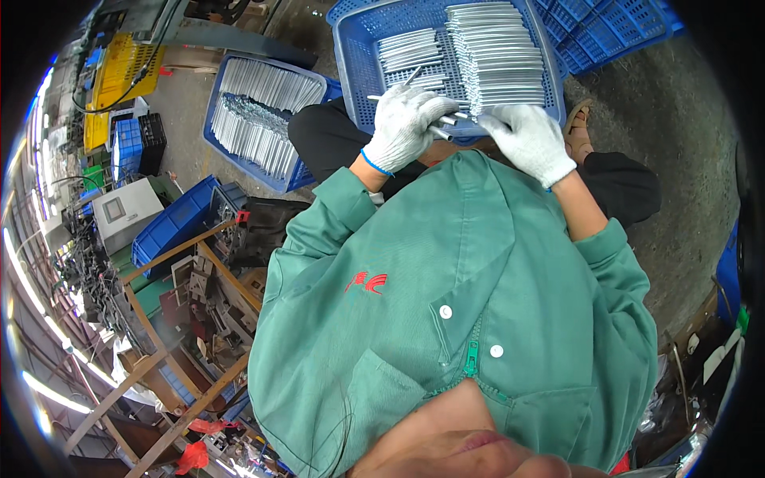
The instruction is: Assembling small metal components by hand into a blue tray at a workstation.
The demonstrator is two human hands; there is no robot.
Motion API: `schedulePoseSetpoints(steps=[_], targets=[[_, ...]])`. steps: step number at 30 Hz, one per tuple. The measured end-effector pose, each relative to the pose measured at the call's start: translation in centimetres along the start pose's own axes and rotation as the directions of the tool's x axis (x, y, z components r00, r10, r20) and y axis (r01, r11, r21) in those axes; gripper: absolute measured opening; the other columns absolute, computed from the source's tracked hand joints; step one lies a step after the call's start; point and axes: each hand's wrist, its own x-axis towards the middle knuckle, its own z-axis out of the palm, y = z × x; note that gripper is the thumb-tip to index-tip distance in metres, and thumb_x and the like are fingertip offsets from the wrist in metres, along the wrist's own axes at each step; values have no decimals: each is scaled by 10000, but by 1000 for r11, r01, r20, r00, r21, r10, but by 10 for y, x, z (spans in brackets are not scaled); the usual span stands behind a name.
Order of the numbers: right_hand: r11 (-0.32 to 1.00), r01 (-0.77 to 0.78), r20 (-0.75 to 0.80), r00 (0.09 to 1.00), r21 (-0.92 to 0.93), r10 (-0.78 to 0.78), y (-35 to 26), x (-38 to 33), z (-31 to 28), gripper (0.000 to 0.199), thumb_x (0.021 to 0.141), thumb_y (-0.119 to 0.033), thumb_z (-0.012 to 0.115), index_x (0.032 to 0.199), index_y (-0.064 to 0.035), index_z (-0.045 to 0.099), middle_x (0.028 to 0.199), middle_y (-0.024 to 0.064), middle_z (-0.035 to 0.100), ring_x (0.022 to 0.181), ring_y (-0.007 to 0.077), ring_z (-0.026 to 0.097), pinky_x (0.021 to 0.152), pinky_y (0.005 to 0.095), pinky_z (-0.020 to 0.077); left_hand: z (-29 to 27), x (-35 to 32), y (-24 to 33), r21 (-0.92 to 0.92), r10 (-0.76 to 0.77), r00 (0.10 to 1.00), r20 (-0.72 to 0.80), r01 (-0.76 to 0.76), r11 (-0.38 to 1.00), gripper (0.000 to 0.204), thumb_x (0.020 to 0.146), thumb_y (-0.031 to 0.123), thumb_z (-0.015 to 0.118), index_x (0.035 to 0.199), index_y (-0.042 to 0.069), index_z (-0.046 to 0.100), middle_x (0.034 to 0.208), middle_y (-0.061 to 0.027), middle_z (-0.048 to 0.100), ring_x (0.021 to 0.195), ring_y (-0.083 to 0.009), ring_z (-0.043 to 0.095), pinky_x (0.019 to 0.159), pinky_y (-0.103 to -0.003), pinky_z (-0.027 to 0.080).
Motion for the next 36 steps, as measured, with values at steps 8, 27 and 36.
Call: schedulePoseSetpoints(steps=[8,27,36], targets=[[988,61,-40,998,144,-56,7,5,12,341,962,-361,576,995,-114,809,877,112,773,747,346,716,682,436,562,5,-14,-11,45,-77,995,67,74,996,285,767,143,745,1051,130,732,925,-21,756,785,-232,680,789,-347,481],[993,100,-101,989,-59,-106,2,1,13,340,948,-381,595,994,-98,777,888,131,772,719,383,711,660,475,557,-5,-19,-29,-215,-339,787,516,502,838,157,1004,162,631,1104,82,721,886,-66,764,698,-260,680,659,-387,525],[973,180,-128,972,-142,-198,1,-2,8,328,952,-370,599,976,-95,776,869,118,769,707,339,714,635,441,552,-17,-4,-14,-267,-270,848,456,420,867,157,941,109,679,1076,45,727,870,-46,760,645,-241,601,646,-360,503]])
